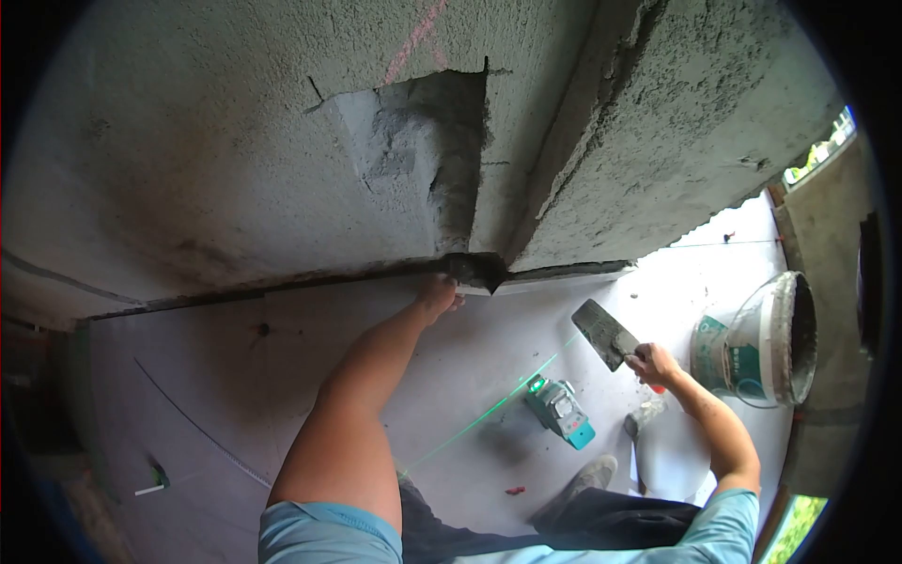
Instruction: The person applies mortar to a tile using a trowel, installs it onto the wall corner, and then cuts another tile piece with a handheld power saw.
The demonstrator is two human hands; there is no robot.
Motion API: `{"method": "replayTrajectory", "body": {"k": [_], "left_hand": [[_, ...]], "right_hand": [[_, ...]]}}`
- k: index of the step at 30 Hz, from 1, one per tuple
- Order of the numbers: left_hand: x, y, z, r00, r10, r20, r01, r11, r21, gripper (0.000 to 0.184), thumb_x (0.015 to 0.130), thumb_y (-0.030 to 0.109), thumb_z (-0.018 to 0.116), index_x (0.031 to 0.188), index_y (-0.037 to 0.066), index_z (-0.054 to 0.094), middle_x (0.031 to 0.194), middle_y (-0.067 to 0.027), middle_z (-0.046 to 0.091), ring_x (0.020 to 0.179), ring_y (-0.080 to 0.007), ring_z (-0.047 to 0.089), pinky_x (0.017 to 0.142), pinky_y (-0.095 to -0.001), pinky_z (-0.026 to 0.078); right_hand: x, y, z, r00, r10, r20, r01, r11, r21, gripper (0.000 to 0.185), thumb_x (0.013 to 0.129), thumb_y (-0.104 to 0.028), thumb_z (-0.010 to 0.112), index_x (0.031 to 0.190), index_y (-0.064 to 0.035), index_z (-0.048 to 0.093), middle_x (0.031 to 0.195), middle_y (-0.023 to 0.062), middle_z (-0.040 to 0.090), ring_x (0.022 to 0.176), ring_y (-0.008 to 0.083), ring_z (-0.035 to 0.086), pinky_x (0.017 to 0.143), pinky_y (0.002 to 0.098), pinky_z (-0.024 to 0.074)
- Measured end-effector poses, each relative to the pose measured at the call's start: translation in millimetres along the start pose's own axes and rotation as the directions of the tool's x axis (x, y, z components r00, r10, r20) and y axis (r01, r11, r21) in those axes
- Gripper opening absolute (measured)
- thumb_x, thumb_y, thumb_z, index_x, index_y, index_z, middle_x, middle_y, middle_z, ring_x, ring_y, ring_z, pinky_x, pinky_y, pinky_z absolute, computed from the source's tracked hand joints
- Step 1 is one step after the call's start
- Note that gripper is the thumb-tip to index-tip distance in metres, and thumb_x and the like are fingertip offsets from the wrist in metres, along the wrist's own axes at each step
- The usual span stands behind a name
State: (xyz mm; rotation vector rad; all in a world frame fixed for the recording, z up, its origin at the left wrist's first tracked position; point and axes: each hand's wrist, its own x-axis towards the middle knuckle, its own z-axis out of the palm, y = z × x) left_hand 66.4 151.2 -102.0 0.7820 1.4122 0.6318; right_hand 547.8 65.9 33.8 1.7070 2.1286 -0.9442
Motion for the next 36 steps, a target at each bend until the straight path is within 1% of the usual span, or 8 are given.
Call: {"method": "replayTrajectory", "body": {"k": [3,6,9,16,23,24,28,36], "left_hand": [[14,-14,-5,1.000,0.018,-0.005,-0.018,0.998,-0.065,0.033,0.102,0.022,0.035,0.118,-0.001,0.052,0.097,-0.0117,0.065,0.080,-0.0189,0.068,0.071,-0.0324,0.055],[5,-14,-17,0.996,0.007,-0.085,-0.015,0.996,-0.089,0.034,0.102,0.022,0.035,0.121,0.000,0.051,0.101,-0.0129,0.064,0.081,-0.0191,0.068,0.072,-0.0316,0.055],[-29,-3,-39,0.995,0.019,-0.095,-0.025,0.998,-0.055,0.035,0.101,0.021,0.037,0.123,-0.002,0.052,0.107,-0.0141,0.063,0.082,-0.0186,0.067,0.074,-0.0316,0.055],[-143,33,-81,0.959,0.128,0.251,-0.092,0.984,-0.151,0.036,0.100,0.021,0.043,0.121,-0.006,0.055,0.110,-0.0140,0.064,0.086,-0.0196,0.066,0.076,-0.0321,0.055],[-213,123,-11,0.785,0.357,0.507,-0.172,0.911,-0.375,0.036,0.101,0.022,0.047,0.124,-0.004,0.055,0.113,-0.0133,0.066,0.091,-0.0213,0.068,0.079,-0.0347,0.057],[-216,133,9,0.765,0.384,0.517,-0.199,0.905,-0.377,0.035,0.101,0.022,0.047,0.124,-0.003,0.056,0.114,-0.0127,0.066,0.091,-0.0217,0.068,0.080,-0.0353,0.057],[-219,164,101,0.743,0.405,0.533,-0.130,0.868,-0.480,0.028,0.102,0.015,0.043,0.122,0.000,0.055,0.113,-0.0138,0.066,0.096,-0.0237,0.069,0.086,-0.0380,0.056],[-190,180,263,0.775,0.468,0.424,-0.250,0.844,-0.474,0.028,0.101,0.016,0.042,0.123,0.002,0.053,0.115,-0.0136,0.065,0.101,-0.0254,0.066,0.090,-0.0398,0.054]], "right_hand": [[-1,-14,-4,0.980,0.198,0.032,-0.201,0.972,0.122,0.034,0.093,-0.028,0.060,0.080,0.0034,0.063,0.064,0.0131,0.065,0.059,0.0215,0.069,0.056,0.0357,0.0543],[-7,-15,-5,1.000,0.031,-0.002,-0.031,0.998,0.047,0.035,0.092,-0.028,0.060,0.080,0.0038,0.063,0.064,0.0127,0.065,0.058,0.0216,0.069,0.055,0.0356,0.0542],[-9,-23,-7,0.977,0.210,0.023,-0.211,0.961,0.178,0.035,0.092,-0.029,0.060,0.079,0.0041,0.063,0.063,0.0128,0.065,0.057,0.0218,0.068,0.054,0.0356,0.0541],[-37,-36,-22,0.985,0.171,-0.023,-0.164,0.968,0.188,0.037,0.088,-0.034,0.060,0.076,0.0014,0.064,0.059,0.0137,0.063,0.055,0.0238,0.066,0.058,0.0374,0.0526],[-99,-62,-77,0.988,0.025,-0.151,0.002,0.984,0.176,0.039,0.084,-0.032,0.063,0.078,0.0060,0.062,0.062,0.0201,0.059,0.058,0.0275,0.063,0.058,0.0406,0.0495],[-113,-65,-85,0.987,0.135,-0.084,-0.099,0.936,0.339,0.035,0.087,-0.029,0.062,0.082,0.0052,0.064,0.067,0.0169,0.062,0.058,0.0228,0.062,0.056,0.0370,0.0503],[-167,-68,-63,0.935,0.256,-0.246,0.079,0.526,0.847,0.028,0.093,-0.024,0.057,0.090,0.0030,0.064,0.072,0.0087,0.063,0.058,0.0151,0.062,0.054,0.0295,0.0506],[-197,-44,4,0.790,0.444,-0.422,0.436,0.077,0.897,0.027,0.096,-0.020,0.053,0.104,0.0048,0.059,0.081,0.0097,0.062,0.066,0.0153,0.060,0.062,0.0289,0.0510]]}}
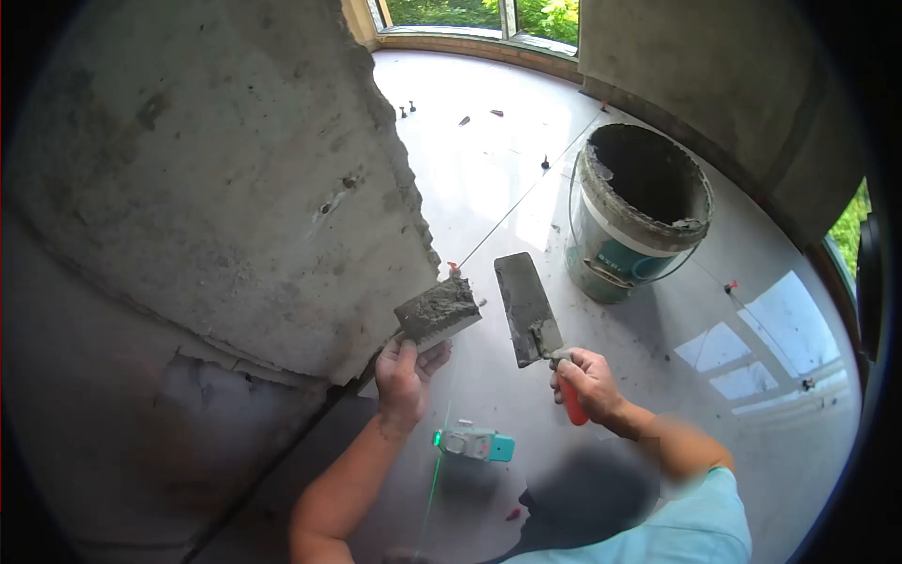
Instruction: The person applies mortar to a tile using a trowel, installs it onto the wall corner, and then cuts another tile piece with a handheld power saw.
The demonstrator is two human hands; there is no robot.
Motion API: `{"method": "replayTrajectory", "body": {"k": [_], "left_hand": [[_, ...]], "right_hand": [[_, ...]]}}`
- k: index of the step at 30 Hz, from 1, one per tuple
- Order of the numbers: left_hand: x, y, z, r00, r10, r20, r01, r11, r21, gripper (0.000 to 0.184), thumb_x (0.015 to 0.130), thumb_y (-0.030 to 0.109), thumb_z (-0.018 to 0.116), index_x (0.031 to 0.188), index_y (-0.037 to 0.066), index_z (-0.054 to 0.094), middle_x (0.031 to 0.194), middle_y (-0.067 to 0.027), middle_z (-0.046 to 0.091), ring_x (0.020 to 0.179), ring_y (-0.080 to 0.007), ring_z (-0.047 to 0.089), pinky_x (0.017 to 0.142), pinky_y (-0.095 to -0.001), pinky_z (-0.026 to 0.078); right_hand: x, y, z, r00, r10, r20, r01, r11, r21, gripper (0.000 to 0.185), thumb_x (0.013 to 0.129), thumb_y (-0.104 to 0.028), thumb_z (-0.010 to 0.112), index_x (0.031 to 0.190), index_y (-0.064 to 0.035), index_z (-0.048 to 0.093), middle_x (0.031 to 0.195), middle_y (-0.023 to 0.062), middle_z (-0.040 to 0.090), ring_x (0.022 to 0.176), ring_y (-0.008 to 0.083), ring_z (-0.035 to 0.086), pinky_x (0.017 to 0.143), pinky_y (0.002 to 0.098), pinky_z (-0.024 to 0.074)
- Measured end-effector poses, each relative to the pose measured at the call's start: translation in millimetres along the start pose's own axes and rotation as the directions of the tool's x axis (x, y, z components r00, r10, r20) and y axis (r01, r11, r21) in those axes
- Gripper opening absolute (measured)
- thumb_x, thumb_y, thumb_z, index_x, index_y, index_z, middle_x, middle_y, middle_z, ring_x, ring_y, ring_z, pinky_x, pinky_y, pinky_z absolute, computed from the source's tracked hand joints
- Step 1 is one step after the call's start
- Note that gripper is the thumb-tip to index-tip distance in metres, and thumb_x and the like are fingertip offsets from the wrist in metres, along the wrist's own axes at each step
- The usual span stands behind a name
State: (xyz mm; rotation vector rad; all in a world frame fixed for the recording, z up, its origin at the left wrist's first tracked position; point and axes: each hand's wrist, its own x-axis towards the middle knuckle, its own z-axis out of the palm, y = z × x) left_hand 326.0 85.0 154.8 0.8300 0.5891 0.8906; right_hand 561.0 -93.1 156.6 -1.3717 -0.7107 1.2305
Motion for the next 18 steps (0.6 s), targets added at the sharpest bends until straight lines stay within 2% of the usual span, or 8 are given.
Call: {"method": "replayTrajectory", "body": {"k": [2,5,6,9,10,13,16,18], "left_hand": [[5,-15,13,0.997,0.071,-0.024,-0.071,0.997,-0.016,0.036,0.102,0.024,0.042,0.130,0.003,0.050,0.121,-0.0164,0.062,0.108,-0.0286,0.064,0.094,-0.0437,0.052],[4,-28,34,0.954,0.274,0.126,-0.210,0.903,-0.376,0.054,0.100,0.041,0.041,0.142,0.008,0.043,0.135,-0.0210,0.052,0.125,-0.0328,0.052,0.102,-0.0522,0.045],[10,-33,38,0.952,0.170,0.256,-0.005,0.841,-0.541,0.066,0.096,0.053,0.040,0.148,0.012,0.036,0.148,-0.0258,0.035,0.138,-0.0422,0.034,0.108,-0.0589,0.037],[31,-59,58,0.914,0.017,0.405,0.319,0.586,-0.745,0.065,0.096,0.052,0.042,0.148,0.014,0.036,0.150,-0.0281,0.029,0.137,-0.0517,0.028,0.109,-0.0599,0.035],[36,-67,62,0.926,0.000,0.379,0.303,0.597,-0.742,0.067,0.096,0.056,0.041,0.149,0.015,0.035,0.149,-0.0305,0.026,0.135,-0.0582,0.024,0.110,-0.0600,0.033],[47,-73,72,0.923,-0.011,0.385,0.282,0.702,-0.654,0.068,0.096,0.059,0.042,0.149,0.016,0.035,0.149,-0.0267,0.029,0.136,-0.0536,0.027,0.110,-0.0585,0.034],[64,-77,61,0.921,0.055,0.386,0.160,0.849,-0.503,0.070,0.094,0.059,0.046,0.149,0.018,0.034,0.150,-0.0223,0.032,0.139,-0.0476,0.028,0.110,-0.0565,0.035],[69,-82,59,0.925,0.147,0.351,0.011,0.911,-0.412,0.070,0.094,0.056,0.051,0.150,0.019,0.033,0.149,-0.0199,0.034,0.139,-0.0439,0.030,0.110,-0.0544,0.034]], "right_hand": [[-1,6,-14,0.999,-0.006,-0.038,0.009,0.998,0.064,0.024,0.097,-0.022,0.052,0.101,0.0015,0.057,0.080,0.0087,0.062,0.064,0.0144,0.059,0.062,0.0281,0.0507],[1,5,-28,0.998,0.023,-0.062,-0.015,0.991,0.131,0.023,0.097,-0.021,0.051,0.101,0.0012,0.057,0.080,0.0083,0.062,0.064,0.0137,0.058,0.063,0.0277,0.0508],[2,5,-33,0.997,0.029,-0.065,-0.019,0.989,0.149,0.023,0.096,-0.020,0.051,0.101,0.0020,0.057,0.081,0.0083,0.062,0.065,0.0137,0.058,0.064,0.0281,0.0511],[0,6,-42,0.996,0.051,-0.072,-0.039,0.987,0.158,0.022,0.096,-0.019,0.052,0.101,0.0026,0.058,0.081,0.0082,0.062,0.067,0.0134,0.058,0.064,0.0284,0.0513],[0,7,-45,0.995,0.053,-0.083,-0.039,0.986,0.160,0.022,0.096,-0.019,0.052,0.100,0.0024,0.058,0.081,0.0081,0.062,0.067,0.0133,0.058,0.064,0.0282,0.0512],[-3,18,-55,0.995,0.059,-0.084,-0.045,0.986,0.158,0.021,0.097,-0.018,0.052,0.098,0.0019,0.058,0.081,0.0077,0.062,0.066,0.0135,0.059,0.064,0.0277,0.0505],[-4,22,-59,0.990,0.107,-0.093,-0.092,0.984,0.151,0.022,0.097,-0.019,0.052,0.097,0.0013,0.058,0.081,0.0074,0.062,0.066,0.0134,0.059,0.063,0.0274,0.0499],[1,20,-56,0.990,0.131,-0.047,-0.125,0.985,0.120,0.022,0.098,-0.020,0.051,0.099,0.0016,0.057,0.080,0.0078,0.062,0.065,0.0135,0.059,0.062,0.0273,0.0501]]}}
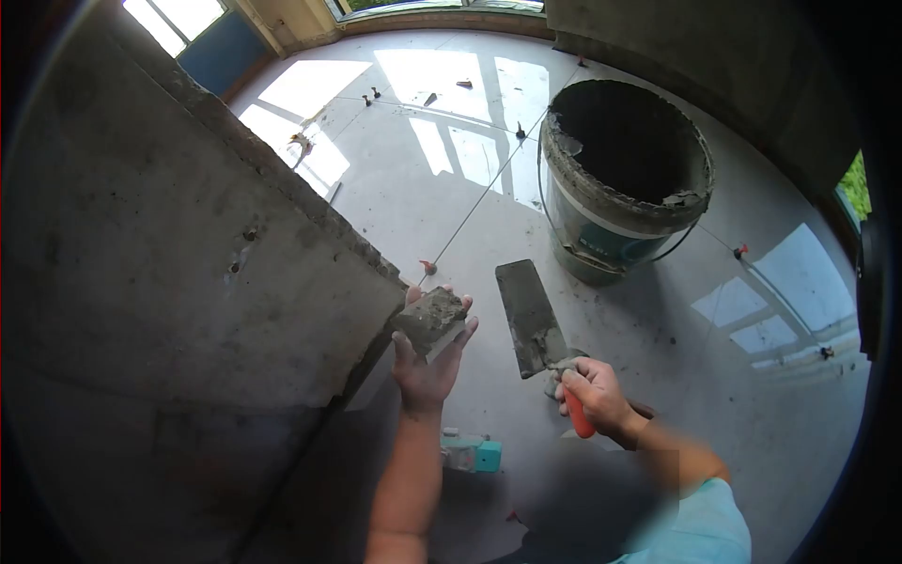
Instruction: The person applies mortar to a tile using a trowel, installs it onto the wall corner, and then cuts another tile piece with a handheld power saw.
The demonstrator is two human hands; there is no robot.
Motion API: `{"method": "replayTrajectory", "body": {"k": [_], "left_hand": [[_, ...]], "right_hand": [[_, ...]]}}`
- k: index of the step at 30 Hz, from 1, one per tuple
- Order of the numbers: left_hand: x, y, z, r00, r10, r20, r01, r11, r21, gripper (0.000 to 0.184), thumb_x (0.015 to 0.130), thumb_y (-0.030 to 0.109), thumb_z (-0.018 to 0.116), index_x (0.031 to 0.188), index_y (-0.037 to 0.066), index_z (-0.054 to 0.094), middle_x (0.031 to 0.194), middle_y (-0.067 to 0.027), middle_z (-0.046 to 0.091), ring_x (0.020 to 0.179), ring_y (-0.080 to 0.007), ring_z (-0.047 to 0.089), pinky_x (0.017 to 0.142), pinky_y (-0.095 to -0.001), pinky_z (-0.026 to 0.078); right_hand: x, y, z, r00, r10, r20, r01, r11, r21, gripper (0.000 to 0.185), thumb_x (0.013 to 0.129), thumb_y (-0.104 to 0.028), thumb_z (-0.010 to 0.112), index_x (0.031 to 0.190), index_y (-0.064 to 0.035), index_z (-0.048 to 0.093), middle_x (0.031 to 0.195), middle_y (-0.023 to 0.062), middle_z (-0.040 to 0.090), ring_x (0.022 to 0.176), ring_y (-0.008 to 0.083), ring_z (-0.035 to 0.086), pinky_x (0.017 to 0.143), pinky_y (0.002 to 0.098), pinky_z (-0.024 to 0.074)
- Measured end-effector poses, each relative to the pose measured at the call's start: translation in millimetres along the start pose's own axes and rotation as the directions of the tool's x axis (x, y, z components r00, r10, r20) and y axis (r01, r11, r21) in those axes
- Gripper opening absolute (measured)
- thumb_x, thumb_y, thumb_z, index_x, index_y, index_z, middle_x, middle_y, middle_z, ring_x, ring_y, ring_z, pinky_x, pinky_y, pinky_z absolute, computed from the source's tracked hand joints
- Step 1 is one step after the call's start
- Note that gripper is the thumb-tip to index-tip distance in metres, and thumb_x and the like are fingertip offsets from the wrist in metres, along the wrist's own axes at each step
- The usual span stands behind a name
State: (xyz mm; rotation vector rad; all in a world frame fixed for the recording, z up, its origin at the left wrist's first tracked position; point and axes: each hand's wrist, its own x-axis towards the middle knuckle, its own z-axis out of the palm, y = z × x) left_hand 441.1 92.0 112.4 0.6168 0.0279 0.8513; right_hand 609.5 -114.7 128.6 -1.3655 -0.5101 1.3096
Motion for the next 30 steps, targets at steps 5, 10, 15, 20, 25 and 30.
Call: {"method": "replayTrajectory", "body": {"k": [5,10,15,20,25,30], "left_hand": [[0,-6,0,0.964,0.258,0.056,-0.261,0.898,0.354,0.083,0.092,0.046,0.062,0.154,0.012,0.017,0.154,-0.0181,0.030,0.142,-0.0369,0.031,0.116,-0.0483,0.027],[-5,-11,4,0.920,0.368,0.133,-0.382,0.769,0.513,0.092,0.089,0.049,0.065,0.154,0.011,0.012,0.157,-0.0182,0.023,0.143,-0.0361,0.027,0.119,-0.0493,0.021],[-9,-18,4,0.904,0.407,0.130,-0.403,0.714,0.572,0.094,0.087,0.051,0.066,0.154,0.011,0.012,0.158,-0.0177,0.020,0.144,-0.0349,0.026,0.118,-0.0505,0.022],[-8,-17,1,0.892,0.404,0.204,-0.441,0.674,0.593,0.094,0.088,0.051,0.066,0.154,0.011,0.012,0.157,-0.0181,0.022,0.144,-0.0333,0.026,0.118,-0.0490,0.023],[-8,-17,6,0.894,0.400,0.201,-0.429,0.641,0.636,0.094,0.089,0.046,0.067,0.154,0.011,0.009,0.156,-0.0204,0.021,0.144,-0.0329,0.025,0.117,-0.0488,0.023],[-5,-13,16,0.890,0.381,0.251,-0.439,0.566,0.698,0.088,0.089,0.047,0.066,0.153,0.013,0.015,0.156,-0.0164,0.023,0.144,-0.0314,0.026,0.118,-0.0485,0.022]], "right_hand": [[18,0,19,0.992,0.070,0.105,-0.079,0.994,0.077,0.024,0.098,-0.022,0.052,0.100,0.0017,0.057,0.080,0.0074,0.061,0.065,0.0137,0.060,0.062,0.0276,0.0501],[25,2,32,0.975,0.095,0.199,-0.122,0.983,0.133,0.025,0.098,-0.023,0.051,0.101,0.0017,0.057,0.081,0.0070,0.061,0.064,0.0138,0.059,0.062,0.0279,0.0502],[23,2,33,0.967,0.078,0.243,-0.100,0.992,0.078,0.025,0.098,-0.023,0.052,0.099,0.0016,0.058,0.081,0.0074,0.062,0.065,0.0135,0.060,0.062,0.0279,0.0505],[19,-9,30,0.963,0.090,0.255,-0.101,0.994,0.031,0.026,0.096,-0.023,0.055,0.091,0.0024,0.060,0.079,0.0077,0.063,0.066,0.0128,0.061,0.061,0.0275,0.0500],[21,0,29,0.964,0.038,0.262,-0.044,0.999,0.019,0.024,0.097,-0.022,0.054,0.093,0.0014,0.059,0.078,0.0071,0.063,0.064,0.0130,0.061,0.060,0.0282,0.0507],[21,-10,27,0.955,0.029,0.295,-0.050,0.997,0.065,0.021,0.098,-0.020,0.052,0.097,0.0000,0.059,0.078,0.0065,0.062,0.063,0.0134,0.061,0.060,0.0289,0.0519]]}}
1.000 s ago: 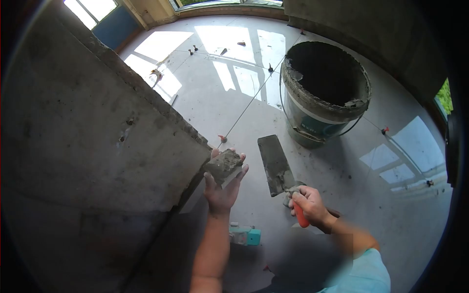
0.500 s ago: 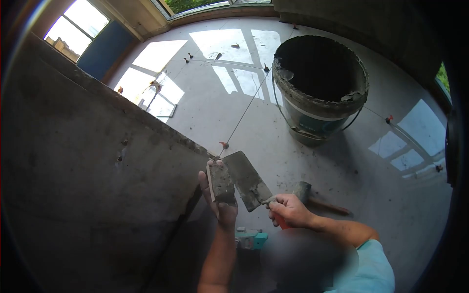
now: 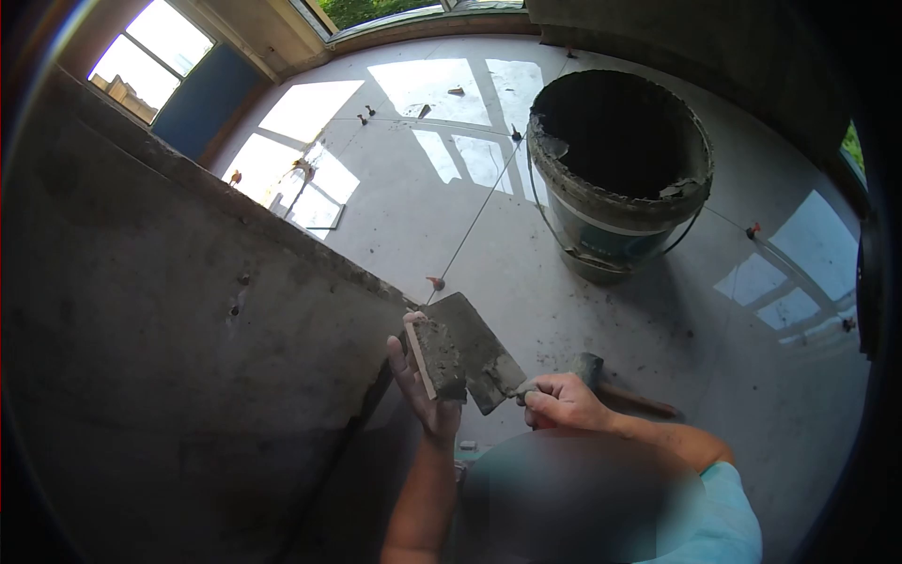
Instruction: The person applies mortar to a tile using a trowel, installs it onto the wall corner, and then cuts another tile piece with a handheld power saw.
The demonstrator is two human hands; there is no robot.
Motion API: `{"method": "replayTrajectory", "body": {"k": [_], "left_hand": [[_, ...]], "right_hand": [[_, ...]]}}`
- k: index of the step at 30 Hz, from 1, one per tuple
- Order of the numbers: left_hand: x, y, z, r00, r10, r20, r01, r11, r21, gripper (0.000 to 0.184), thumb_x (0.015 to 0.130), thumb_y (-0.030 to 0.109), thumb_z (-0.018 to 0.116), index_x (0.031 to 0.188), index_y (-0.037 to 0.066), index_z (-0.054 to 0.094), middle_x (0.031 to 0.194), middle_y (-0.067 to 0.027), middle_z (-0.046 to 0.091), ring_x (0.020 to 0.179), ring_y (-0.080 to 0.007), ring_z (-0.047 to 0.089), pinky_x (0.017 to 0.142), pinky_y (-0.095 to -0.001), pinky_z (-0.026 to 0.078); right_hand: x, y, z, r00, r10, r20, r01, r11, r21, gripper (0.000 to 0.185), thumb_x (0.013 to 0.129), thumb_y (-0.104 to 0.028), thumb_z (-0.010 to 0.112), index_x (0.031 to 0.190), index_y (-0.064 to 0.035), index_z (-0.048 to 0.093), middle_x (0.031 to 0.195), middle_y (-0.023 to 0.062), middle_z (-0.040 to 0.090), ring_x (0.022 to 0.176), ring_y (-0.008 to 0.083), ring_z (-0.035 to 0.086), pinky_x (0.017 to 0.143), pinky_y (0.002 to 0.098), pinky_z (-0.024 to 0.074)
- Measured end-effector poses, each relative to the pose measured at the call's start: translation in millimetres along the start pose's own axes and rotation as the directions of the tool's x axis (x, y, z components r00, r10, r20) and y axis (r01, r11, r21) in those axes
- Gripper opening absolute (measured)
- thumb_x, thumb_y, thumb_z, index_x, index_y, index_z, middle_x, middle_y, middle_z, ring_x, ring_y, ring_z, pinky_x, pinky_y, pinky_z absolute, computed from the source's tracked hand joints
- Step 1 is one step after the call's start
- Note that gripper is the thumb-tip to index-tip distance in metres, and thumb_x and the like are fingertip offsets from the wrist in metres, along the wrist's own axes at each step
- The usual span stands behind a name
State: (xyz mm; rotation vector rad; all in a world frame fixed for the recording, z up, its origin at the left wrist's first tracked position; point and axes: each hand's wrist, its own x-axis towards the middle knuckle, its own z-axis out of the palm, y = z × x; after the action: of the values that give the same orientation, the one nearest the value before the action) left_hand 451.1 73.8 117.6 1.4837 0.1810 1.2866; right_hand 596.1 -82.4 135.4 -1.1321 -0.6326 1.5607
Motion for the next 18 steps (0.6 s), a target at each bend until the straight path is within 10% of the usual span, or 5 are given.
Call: {"method": "replayTrajectory", "body": {"k": [12,18], "left_hand": [[-2,-9,-23,0.943,-0.321,0.093,0.322,0.947,0.005,0.109,0.085,0.033,0.075,0.153,0.003,-0.005,0.158,-0.0251,0.016,0.145,-0.0318,0.024,0.116,-0.0426,0.023],[-15,-9,-48,0.826,-0.547,0.136,0.564,0.796,-0.221,0.108,0.086,0.036,0.073,0.153,0.001,-0.005,0.147,-0.0215,0.039,0.140,-0.0314,0.034,0.114,-0.0412,0.028]], "right_hand": [[-1,10,-8,0.998,-0.036,0.050,0.032,0.996,0.087,0.024,0.099,-0.020,0.050,0.099,0.0017,0.060,0.076,0.0066,0.063,0.062,0.0128,0.060,0.058,0.0282,0.0504],[-1,15,-10,1.000,-0.005,0.003,0.005,0.980,0.197,0.027,0.099,-0.023,0.049,0.103,0.0027,0.058,0.078,0.0085,0.062,0.062,0.0138,0.059,0.059,0.0285,0.0499]]}}
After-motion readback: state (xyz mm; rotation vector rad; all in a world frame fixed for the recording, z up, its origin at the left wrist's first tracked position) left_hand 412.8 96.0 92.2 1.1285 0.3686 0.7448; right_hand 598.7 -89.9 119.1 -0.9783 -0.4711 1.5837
